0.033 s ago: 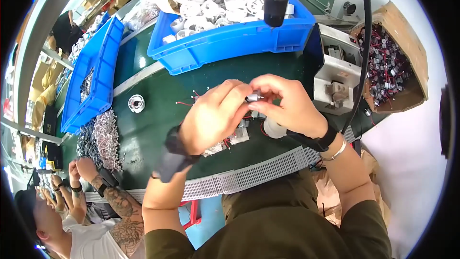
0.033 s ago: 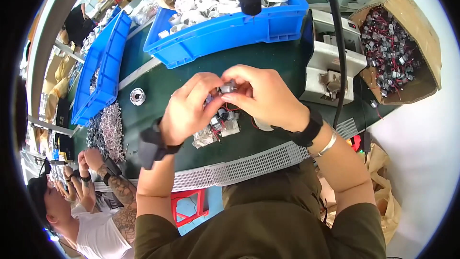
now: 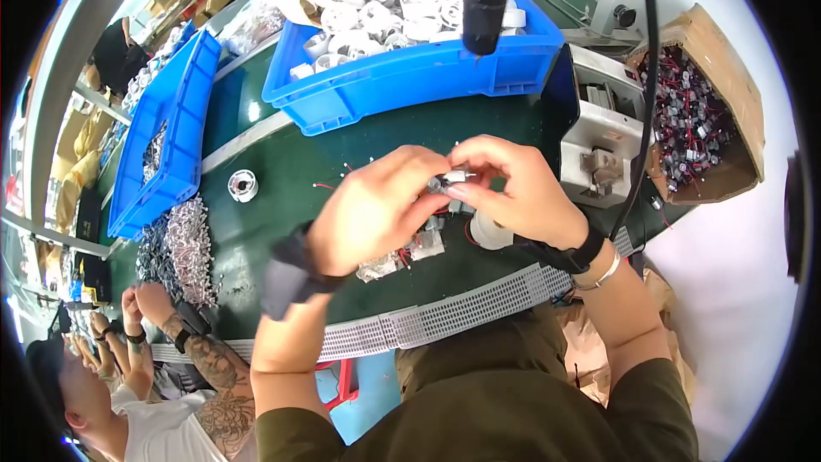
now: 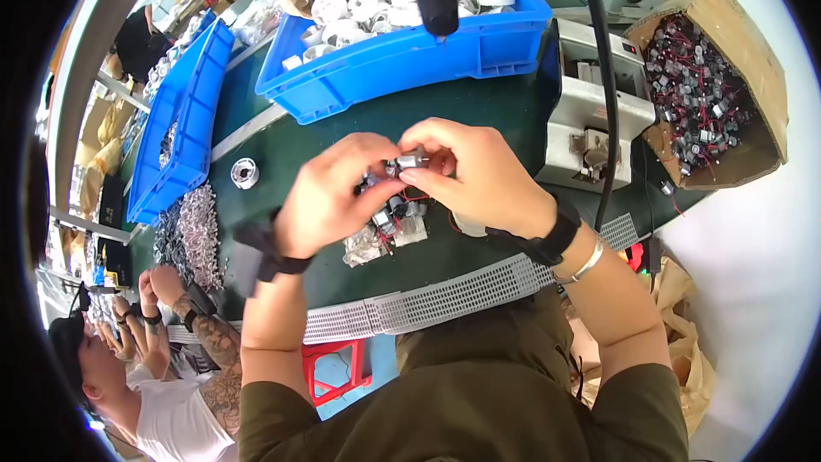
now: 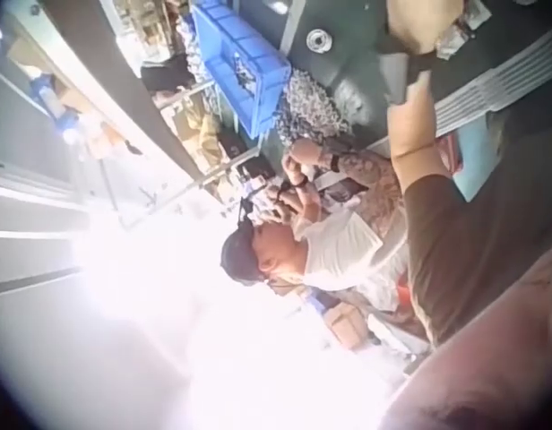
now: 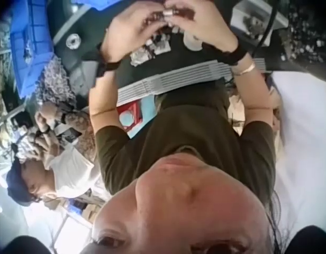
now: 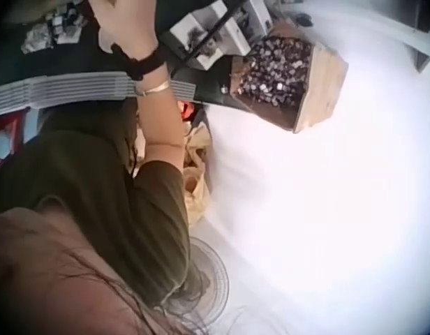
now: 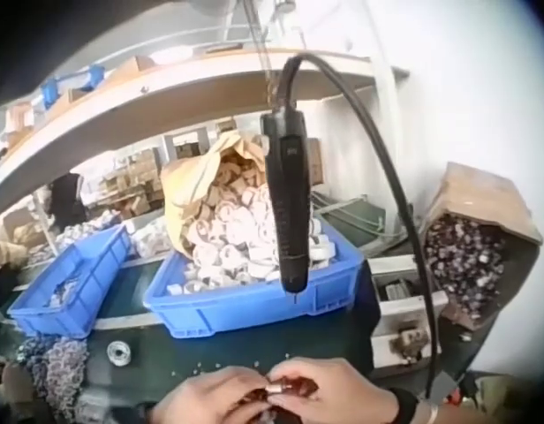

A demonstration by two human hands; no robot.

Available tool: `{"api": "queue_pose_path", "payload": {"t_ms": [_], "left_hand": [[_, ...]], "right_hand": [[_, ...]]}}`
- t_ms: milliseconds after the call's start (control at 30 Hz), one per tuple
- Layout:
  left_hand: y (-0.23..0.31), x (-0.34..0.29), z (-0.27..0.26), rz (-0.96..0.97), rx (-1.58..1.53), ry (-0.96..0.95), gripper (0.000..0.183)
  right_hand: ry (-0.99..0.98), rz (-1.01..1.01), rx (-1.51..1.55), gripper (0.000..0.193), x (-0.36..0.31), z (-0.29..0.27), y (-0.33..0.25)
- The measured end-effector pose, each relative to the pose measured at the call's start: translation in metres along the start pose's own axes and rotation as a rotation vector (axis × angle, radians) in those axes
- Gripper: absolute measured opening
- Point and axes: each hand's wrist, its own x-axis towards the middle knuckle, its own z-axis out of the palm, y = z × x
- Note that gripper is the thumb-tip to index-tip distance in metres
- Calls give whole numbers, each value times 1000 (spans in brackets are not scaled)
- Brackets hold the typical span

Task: Assembling electronic components by inserting parts into a housing and securing them using a power screwdriver.

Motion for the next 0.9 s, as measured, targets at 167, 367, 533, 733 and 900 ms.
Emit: {"api": "queue_pose_path", "payload": {"t_ms": [167, 367, 533, 733, 900], "left_hand": [[-104, 41, -70, -339, 110, 595, 18], [-210, 122, -69, -383, 862, 125, 52], [-226, 133, -60, -557, 797, 96, 65], [-144, 92, -83, -330, 493, 432, 49], [-51, 14, -30, -377, -490, 443, 49]], "right_hand": [[135, 20, 575, 24, -1, -4, 12], [83, 140, 691, 25, -4, 1, -10], [-2, 3, 206, 11, -16, -11, -9], [191, 204, 603, 20, -37, -16, 2], [340, -20, 432, 27, -48, -18, 5]]}}
